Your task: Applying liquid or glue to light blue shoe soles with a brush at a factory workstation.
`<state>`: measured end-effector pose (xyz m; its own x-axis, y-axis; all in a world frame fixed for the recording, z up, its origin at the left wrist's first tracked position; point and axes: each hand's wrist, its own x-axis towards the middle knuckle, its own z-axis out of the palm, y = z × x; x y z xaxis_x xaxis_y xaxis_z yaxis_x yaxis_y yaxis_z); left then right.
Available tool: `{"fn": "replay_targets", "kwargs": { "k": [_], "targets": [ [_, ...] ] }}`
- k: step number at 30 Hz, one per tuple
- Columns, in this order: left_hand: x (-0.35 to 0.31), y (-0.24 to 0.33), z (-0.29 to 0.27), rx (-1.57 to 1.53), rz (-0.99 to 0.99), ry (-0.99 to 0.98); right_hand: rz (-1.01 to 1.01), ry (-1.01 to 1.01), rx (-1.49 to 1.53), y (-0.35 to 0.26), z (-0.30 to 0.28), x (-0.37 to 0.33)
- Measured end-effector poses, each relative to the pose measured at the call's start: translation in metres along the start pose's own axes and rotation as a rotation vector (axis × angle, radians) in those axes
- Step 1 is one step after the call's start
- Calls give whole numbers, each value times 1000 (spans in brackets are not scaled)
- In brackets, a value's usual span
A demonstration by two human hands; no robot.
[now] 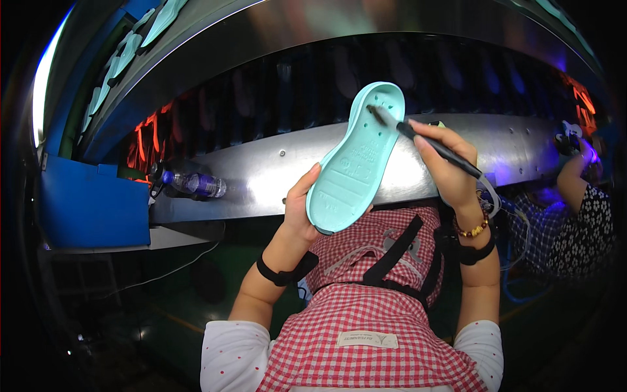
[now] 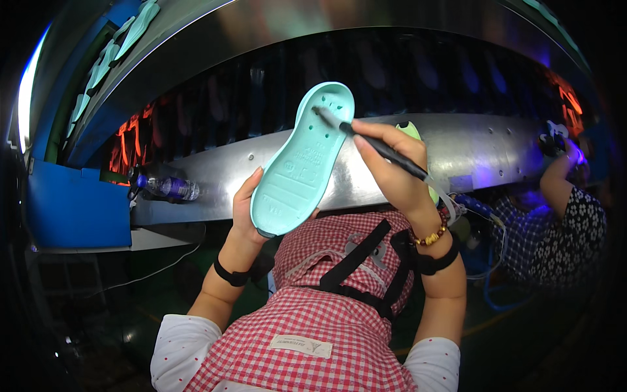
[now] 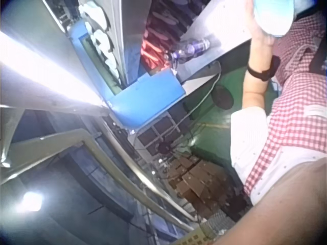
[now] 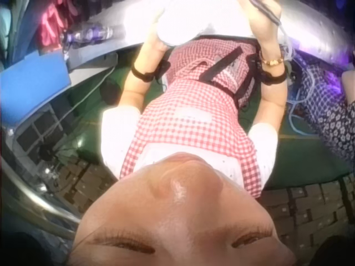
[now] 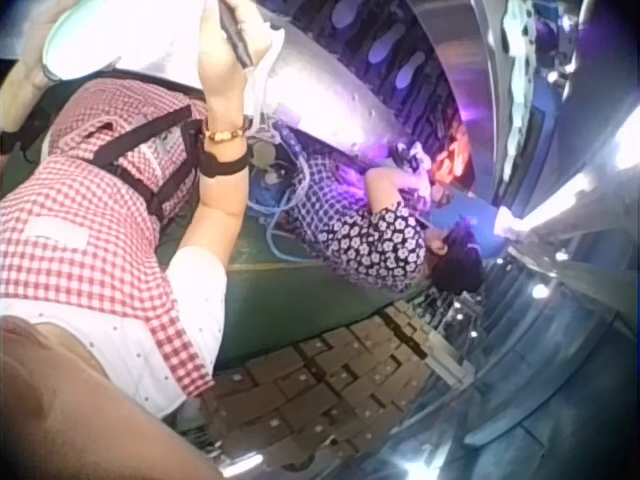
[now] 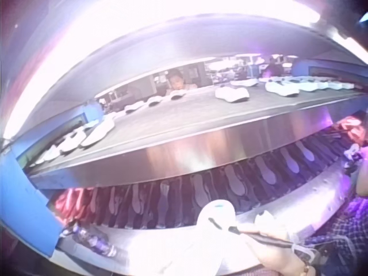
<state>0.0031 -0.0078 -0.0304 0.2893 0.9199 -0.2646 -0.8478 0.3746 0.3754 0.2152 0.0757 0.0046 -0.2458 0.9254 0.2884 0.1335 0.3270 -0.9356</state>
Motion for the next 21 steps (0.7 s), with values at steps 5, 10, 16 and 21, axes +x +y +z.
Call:
{"fn": "replay_targets", "kwargs": {
  "k": [5,10,16,21],
  "targets": [
    [3,-5,3,108,63,58,-378,81,-151,15,33,-11],
    [9,0,9,75,135,103,-407,-25,-162,2,56,-44],
    [13,6,2,115,151,75,-491,-106,-241,-3,65,-64],
    [14,9,0,121,150,70,-497,-133,-244,-9,66,-66]
  ]
}}
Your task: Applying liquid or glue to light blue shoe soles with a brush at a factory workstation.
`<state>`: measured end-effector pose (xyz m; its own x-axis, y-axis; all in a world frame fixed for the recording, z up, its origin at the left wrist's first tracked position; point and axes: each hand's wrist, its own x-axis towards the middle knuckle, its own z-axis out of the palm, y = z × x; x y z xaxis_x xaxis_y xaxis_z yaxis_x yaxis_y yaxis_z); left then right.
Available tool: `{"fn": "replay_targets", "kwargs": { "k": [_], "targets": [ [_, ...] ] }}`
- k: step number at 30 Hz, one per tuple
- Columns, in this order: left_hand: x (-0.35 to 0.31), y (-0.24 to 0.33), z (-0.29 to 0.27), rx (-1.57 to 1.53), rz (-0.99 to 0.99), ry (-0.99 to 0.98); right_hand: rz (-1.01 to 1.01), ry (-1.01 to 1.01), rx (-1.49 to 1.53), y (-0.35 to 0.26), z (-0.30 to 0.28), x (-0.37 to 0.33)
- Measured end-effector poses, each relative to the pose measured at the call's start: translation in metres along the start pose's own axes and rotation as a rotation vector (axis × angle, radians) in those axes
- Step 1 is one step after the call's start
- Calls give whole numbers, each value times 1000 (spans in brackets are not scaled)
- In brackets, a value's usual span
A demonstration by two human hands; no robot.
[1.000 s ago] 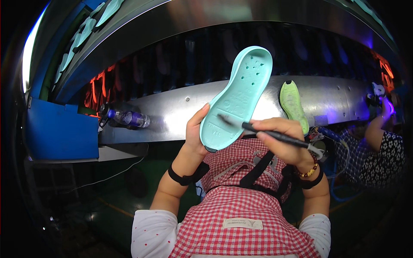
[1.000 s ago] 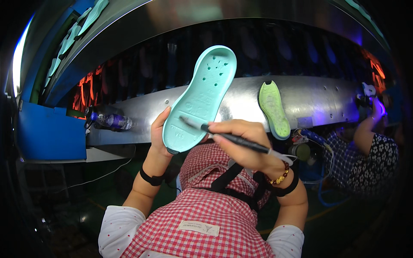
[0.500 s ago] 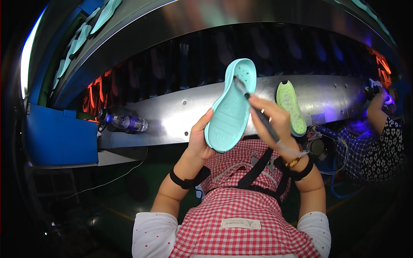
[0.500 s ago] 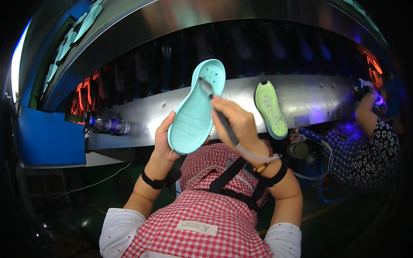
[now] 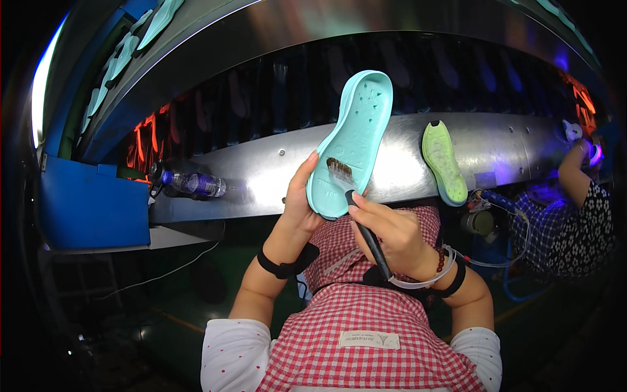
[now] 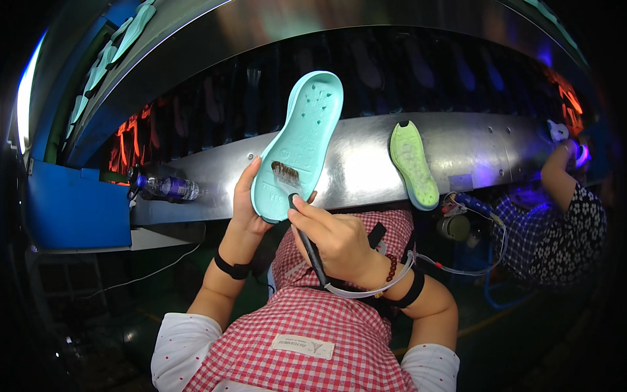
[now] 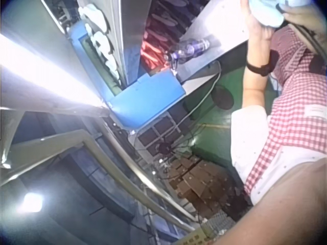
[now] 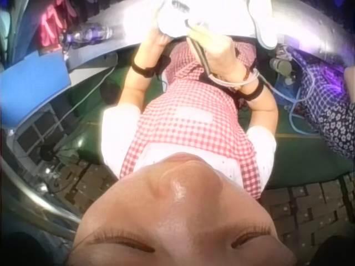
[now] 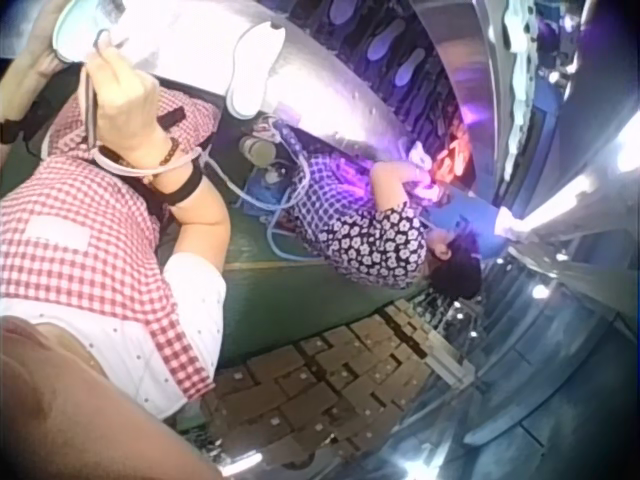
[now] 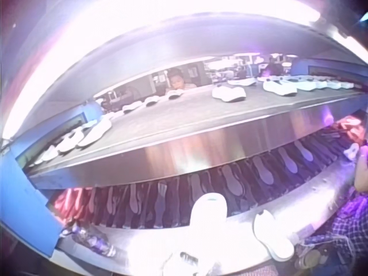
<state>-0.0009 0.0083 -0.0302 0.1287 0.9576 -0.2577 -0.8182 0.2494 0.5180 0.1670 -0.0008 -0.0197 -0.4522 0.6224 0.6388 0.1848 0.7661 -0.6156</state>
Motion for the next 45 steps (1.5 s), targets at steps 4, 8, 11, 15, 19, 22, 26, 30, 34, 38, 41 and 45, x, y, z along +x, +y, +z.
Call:
{"fn": "replay_targets", "kwargs": {
  "k": [4,8,11,15,19,22,26,30,34,38,41,45],
  "targets": [
    [-1,5,-5,13,-26,-36,-11,-8,38,-2,4,-2],
    [-1,8,-7,64,-20,-38,-20,-11,56,-3,5,-2],
    [0,7,-8,73,-16,-45,-23,-10,76,-2,5,-3],
    [-1,6,-10,56,-20,-63,-14,-14,100,0,4,-4],
    [-1,5,-11,69,-23,-47,-32,-40,76,0,3,-8],
    [-2,6,-7,36,-7,-75,-103,-103,-44,-4,0,-9],
    [-3,6,-8,31,30,-117,-176,-142,-145,-8,-1,-10],
    [-5,7,-11,14,40,-156,-215,-180,-190,-9,0,-11],
    [-7,9,-9,-41,46,-174,-179,-213,-189,-12,-3,-9],
    [-10,12,-11,-68,7,-119,-101,-205,22,-4,-10,0],
    [-9,13,-12,-91,-5,-145,13,-212,248,2,-24,9],
    [-4,14,-20,-86,-36,-252,472,-320,565,10,-34,24]
  ]
}}
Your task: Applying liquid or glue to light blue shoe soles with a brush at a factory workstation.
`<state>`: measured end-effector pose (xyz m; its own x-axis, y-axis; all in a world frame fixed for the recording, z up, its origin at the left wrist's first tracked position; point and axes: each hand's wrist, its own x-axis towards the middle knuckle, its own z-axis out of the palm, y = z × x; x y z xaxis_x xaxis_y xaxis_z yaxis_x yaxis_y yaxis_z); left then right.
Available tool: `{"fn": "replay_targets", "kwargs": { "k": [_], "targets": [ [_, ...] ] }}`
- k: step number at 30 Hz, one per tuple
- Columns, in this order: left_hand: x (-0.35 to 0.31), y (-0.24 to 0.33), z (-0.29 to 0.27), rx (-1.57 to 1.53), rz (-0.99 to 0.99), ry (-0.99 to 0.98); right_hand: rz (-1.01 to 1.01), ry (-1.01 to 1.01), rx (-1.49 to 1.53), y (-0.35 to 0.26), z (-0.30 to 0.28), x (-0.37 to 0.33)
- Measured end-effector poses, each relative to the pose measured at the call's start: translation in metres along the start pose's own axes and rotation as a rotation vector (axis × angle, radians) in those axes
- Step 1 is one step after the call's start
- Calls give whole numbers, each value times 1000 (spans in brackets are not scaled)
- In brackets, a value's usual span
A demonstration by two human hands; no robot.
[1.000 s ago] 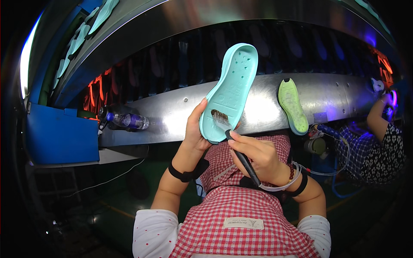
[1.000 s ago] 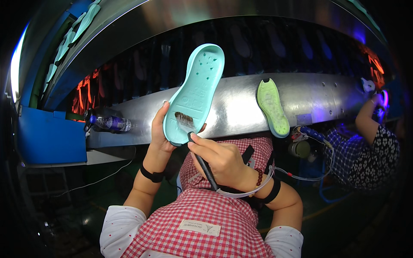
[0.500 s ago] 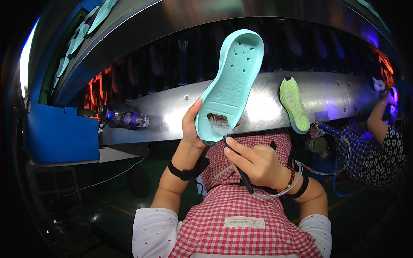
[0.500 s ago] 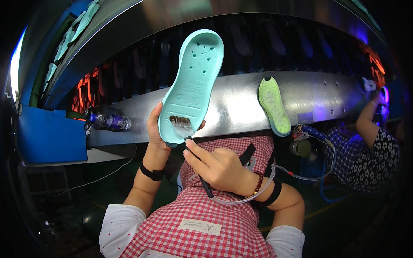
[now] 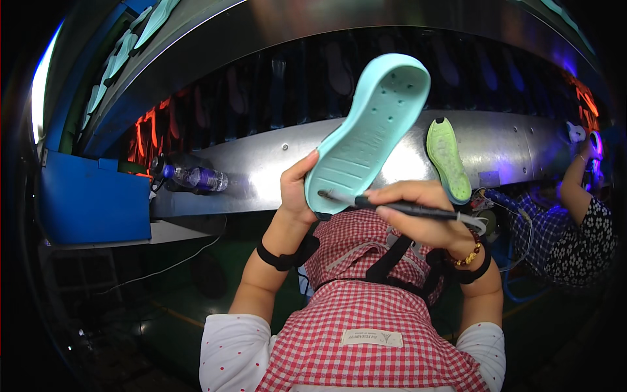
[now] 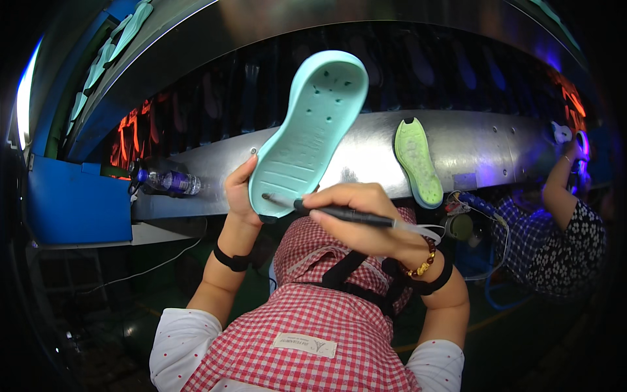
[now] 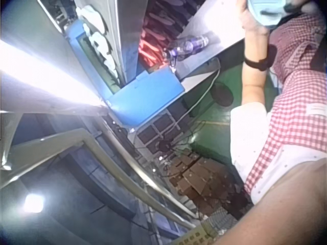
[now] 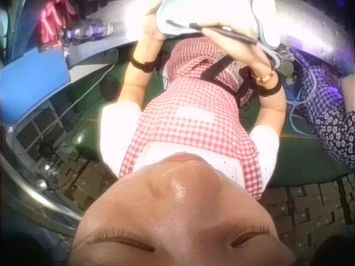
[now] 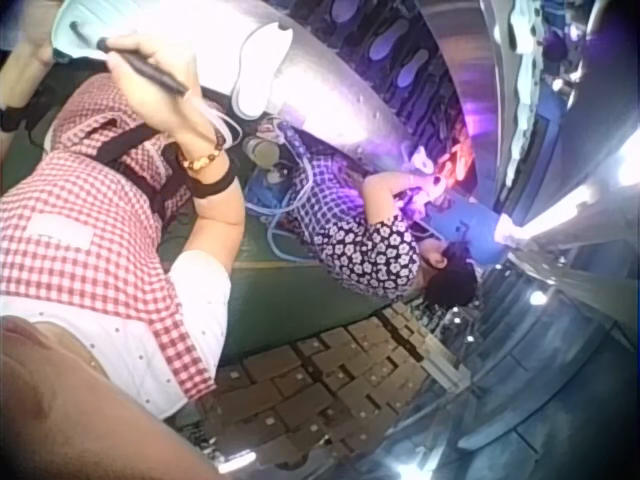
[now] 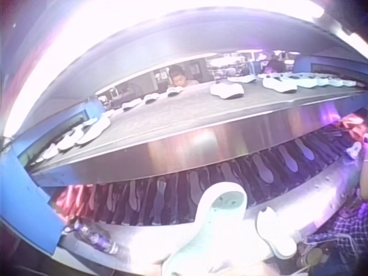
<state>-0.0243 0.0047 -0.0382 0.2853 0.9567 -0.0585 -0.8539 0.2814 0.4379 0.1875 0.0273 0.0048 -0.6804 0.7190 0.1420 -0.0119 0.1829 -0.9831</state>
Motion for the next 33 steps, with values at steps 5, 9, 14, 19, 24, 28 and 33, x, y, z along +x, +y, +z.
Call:
{"fn": "replay_targets", "kwargs": {
  "k": [5,9,14,19,24,28,33],
  "targets": [
    [-1,-5,11,296,3,100,55,59,-87,-13,0,10],
    [5,-6,15,374,38,111,-68,134,-137,-9,5,12],
    [9,-9,14,344,70,106,-194,231,-137,5,13,10],
    [13,-10,7,306,98,112,-318,304,-230,12,12,13],
    [6,-18,9,466,132,236,-286,599,-335,27,-22,25],
    [3,-14,0,147,59,224,-441,496,-492,7,-6,14],
    [4,-14,2,-28,122,259,-745,233,-781,8,17,1]
  ]
}}
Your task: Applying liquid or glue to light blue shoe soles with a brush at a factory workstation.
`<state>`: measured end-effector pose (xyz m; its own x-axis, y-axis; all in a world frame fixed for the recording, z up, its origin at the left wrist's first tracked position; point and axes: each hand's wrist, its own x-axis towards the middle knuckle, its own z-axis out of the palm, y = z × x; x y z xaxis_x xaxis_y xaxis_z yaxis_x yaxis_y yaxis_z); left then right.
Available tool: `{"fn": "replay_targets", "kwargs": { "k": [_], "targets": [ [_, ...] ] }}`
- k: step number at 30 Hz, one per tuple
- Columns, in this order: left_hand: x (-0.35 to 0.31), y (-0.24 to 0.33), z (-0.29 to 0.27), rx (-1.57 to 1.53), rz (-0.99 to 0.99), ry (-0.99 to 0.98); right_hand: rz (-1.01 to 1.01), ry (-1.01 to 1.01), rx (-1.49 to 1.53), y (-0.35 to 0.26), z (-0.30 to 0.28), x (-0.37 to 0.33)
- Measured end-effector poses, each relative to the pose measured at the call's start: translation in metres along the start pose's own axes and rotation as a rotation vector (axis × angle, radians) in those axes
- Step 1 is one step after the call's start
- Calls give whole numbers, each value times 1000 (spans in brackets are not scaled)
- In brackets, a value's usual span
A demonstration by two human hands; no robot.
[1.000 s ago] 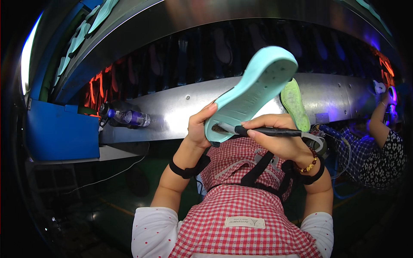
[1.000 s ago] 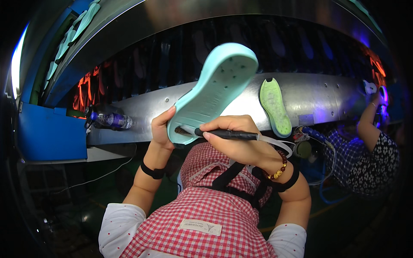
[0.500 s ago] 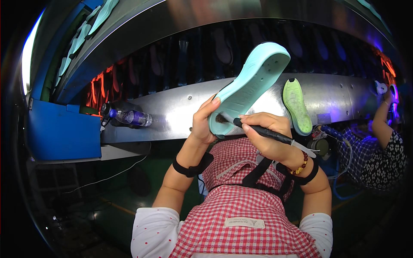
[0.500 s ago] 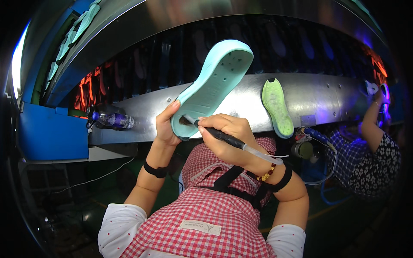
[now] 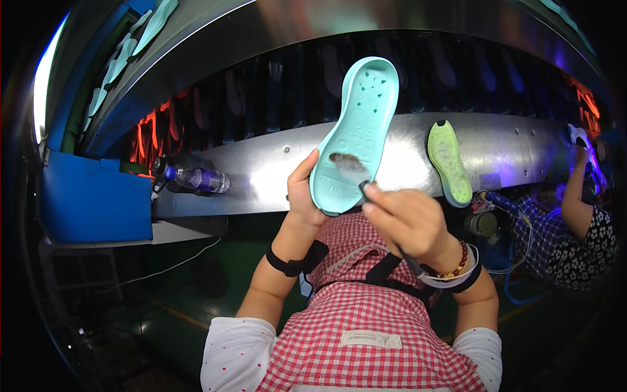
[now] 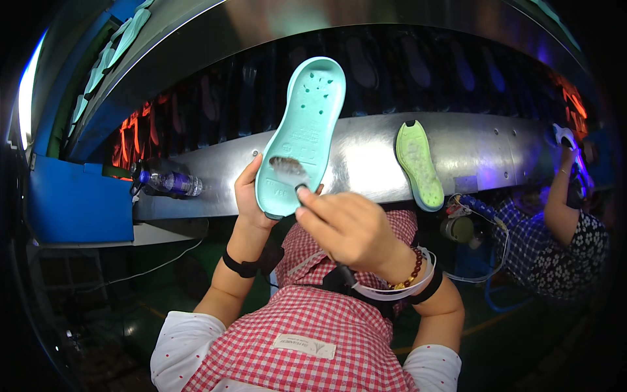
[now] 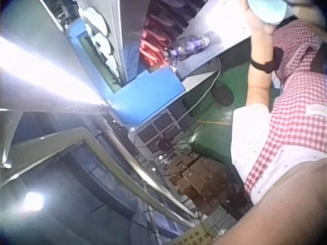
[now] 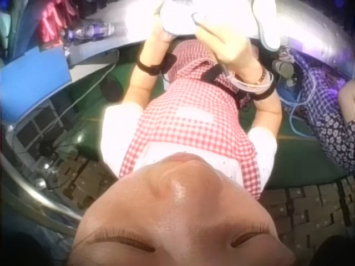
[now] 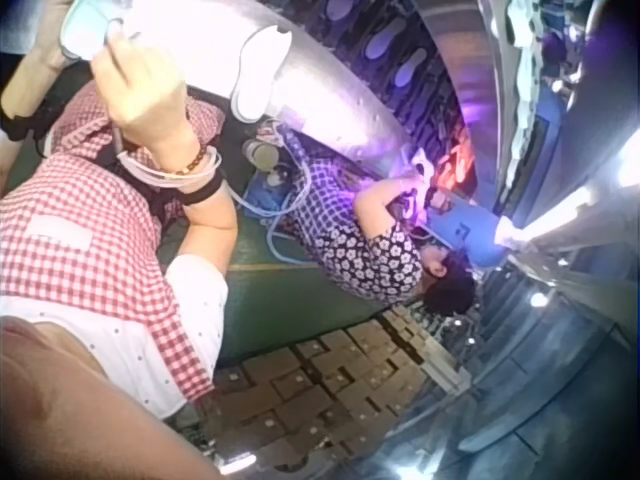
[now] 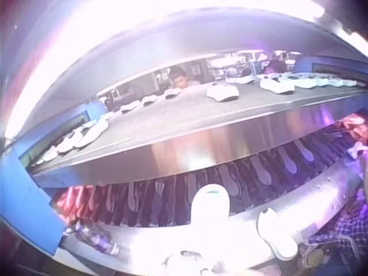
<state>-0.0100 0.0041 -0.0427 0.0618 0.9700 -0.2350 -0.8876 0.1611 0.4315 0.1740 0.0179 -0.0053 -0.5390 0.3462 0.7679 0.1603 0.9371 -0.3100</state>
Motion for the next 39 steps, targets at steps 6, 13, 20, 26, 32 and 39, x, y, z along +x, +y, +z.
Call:
{"fn": "replay_targets", "kwargs": {
  "k": [6,13,20,26,32,39],
  "targets": [
    [-5,10,11,-9,-27,-133,-55,-115,-16,-4,6,-8],
    [-6,11,17,38,-25,-149,-52,-136,-21,-5,2,-6],
    [-17,21,24,118,-30,-41,488,48,641,-15,-59,9],
    [-53,71,102,486,242,-225,675,728,914,-2,-99,-20],
    [3,127,226,173,378,-467,827,726,1005,-17,-106,-21],
    [79,115,282,256,579,-63,848,735,1081,-36,-118,-20]
  ]
}}
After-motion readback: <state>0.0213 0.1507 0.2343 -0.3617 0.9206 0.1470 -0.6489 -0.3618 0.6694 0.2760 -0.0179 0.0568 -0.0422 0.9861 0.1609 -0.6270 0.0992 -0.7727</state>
